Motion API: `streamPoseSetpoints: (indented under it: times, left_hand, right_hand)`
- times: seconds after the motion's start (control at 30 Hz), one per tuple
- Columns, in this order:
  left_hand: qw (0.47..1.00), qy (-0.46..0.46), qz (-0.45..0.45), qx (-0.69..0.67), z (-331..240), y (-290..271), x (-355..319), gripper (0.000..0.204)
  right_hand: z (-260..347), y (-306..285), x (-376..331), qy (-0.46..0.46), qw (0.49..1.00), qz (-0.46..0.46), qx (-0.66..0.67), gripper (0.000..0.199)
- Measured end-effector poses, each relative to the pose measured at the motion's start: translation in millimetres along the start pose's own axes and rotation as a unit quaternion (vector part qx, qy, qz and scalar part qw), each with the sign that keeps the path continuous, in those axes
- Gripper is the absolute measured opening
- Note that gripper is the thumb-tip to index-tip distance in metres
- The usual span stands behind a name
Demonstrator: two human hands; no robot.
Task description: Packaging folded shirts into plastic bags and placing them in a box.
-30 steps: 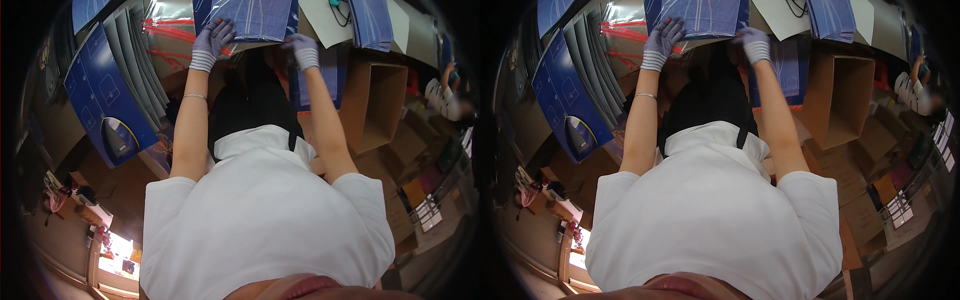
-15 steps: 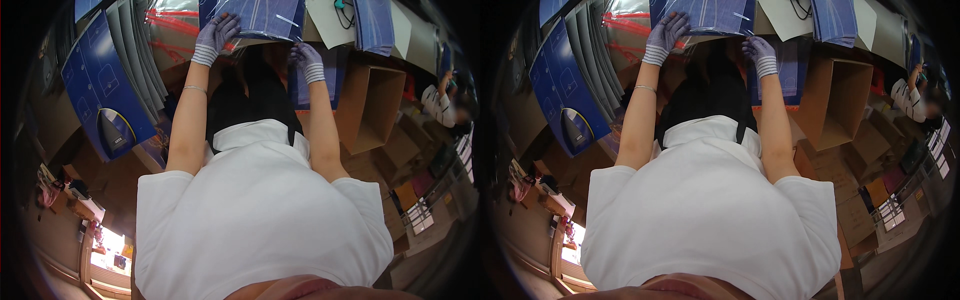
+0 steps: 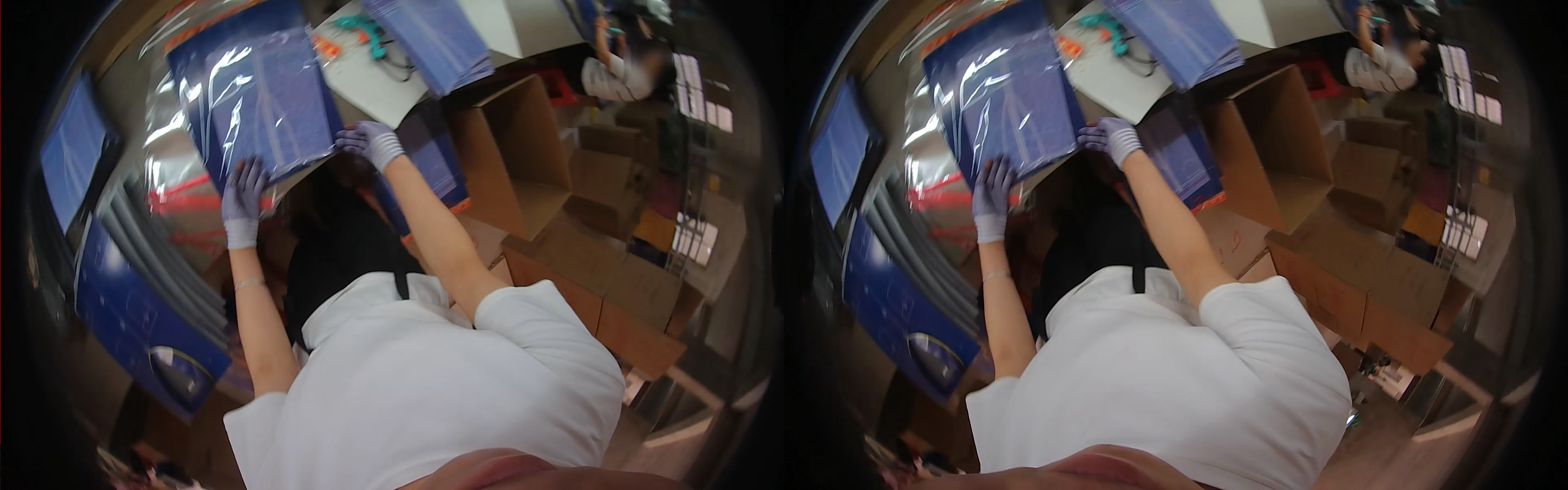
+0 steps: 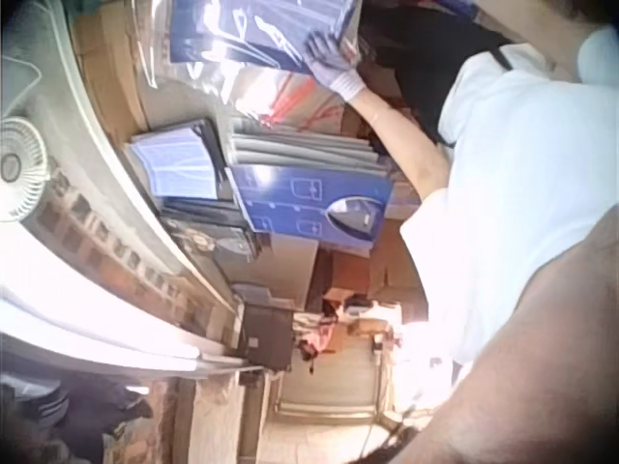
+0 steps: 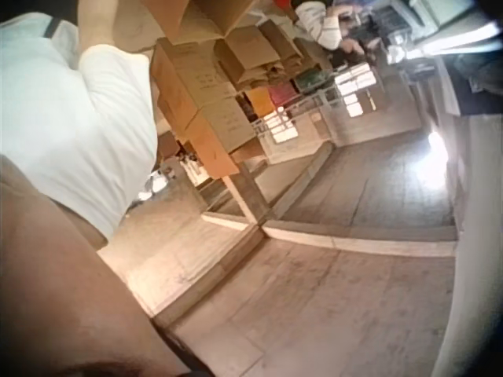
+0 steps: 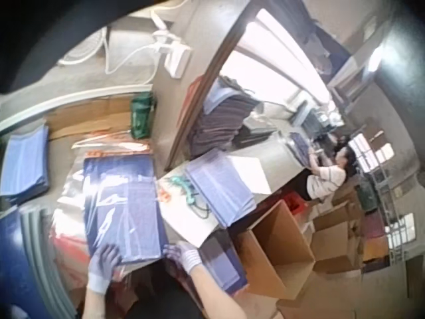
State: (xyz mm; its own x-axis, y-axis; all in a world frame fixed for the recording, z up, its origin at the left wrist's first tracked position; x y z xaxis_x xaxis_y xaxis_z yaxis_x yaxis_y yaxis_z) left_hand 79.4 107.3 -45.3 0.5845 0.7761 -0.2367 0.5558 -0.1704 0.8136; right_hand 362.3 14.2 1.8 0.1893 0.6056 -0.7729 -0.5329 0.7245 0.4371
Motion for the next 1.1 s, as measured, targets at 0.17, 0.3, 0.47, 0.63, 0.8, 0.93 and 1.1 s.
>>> streamPoseSetpoints:
  times: [0.17, 0.3, 0.47, 0.63, 0.8, 0.93, 1.1]
  left_hand:
    - [0.994, -0.052, -0.101, -0.007, -14.7, 24.2, 2.2, 0.04]
    - [0.991, -0.049, -0.122, -0.008, -15.0, 30.2, -1.7, 0.04]
    - [0.989, -0.067, -0.12, 0.062, -14.9, 27.1, 2.5, 0.045]
    - [0.991, -0.097, -0.013, -0.093, -12.2, -11.9, 2.3, 0.047]
    - [0.981, -0.06, -0.185, 0.026, -31.5, 14.4, 2.7, 0.043]
    - [0.99, -0.061, -0.121, 0.05, -32.8, 21.1, -9.3, 0.042]
    - [0.987, -0.066, -0.147, -0.003, -24.0, -6.8, -15.0, 0.038]
  right_hand:
    - [41.4, 27.8, 28.1, -0.262, 0.841, -0.156, -0.448, 0.026]
    - [42.1, 93.1, 14.2, -0.226, 0.692, -0.243, -0.641, 0.041]
    - [50.4, 139.6, -37.8, -0.506, 0.657, -0.051, -0.557, 0.033]
    - [25.6, 97.6, -187.9, -0.503, 0.638, -0.045, -0.582, 0.027]
    - [74.3, -54.4, -328.0, -0.436, 0.662, -0.17, -0.586, 0.024]
    - [73.0, -136.9, -390.4, -0.387, 0.545, -0.29, -0.685, 0.026]
    - [33.4, -158.9, -301.2, -0.254, 0.373, -0.357, -0.818, 0.023]
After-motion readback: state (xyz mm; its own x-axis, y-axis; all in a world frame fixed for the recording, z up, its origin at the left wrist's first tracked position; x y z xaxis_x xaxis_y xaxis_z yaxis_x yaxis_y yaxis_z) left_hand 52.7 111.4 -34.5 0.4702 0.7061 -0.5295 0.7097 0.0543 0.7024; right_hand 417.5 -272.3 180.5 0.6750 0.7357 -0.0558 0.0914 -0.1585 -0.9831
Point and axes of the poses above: each hand's wrist, its own x-axis towards the middle knuckle, its own y-axis out of the palm, z = x × y, the point moved 1 cm from there along x, towards the middle knuckle, and after that the axes turned 2 degrees about x, right-handed, at the moved point
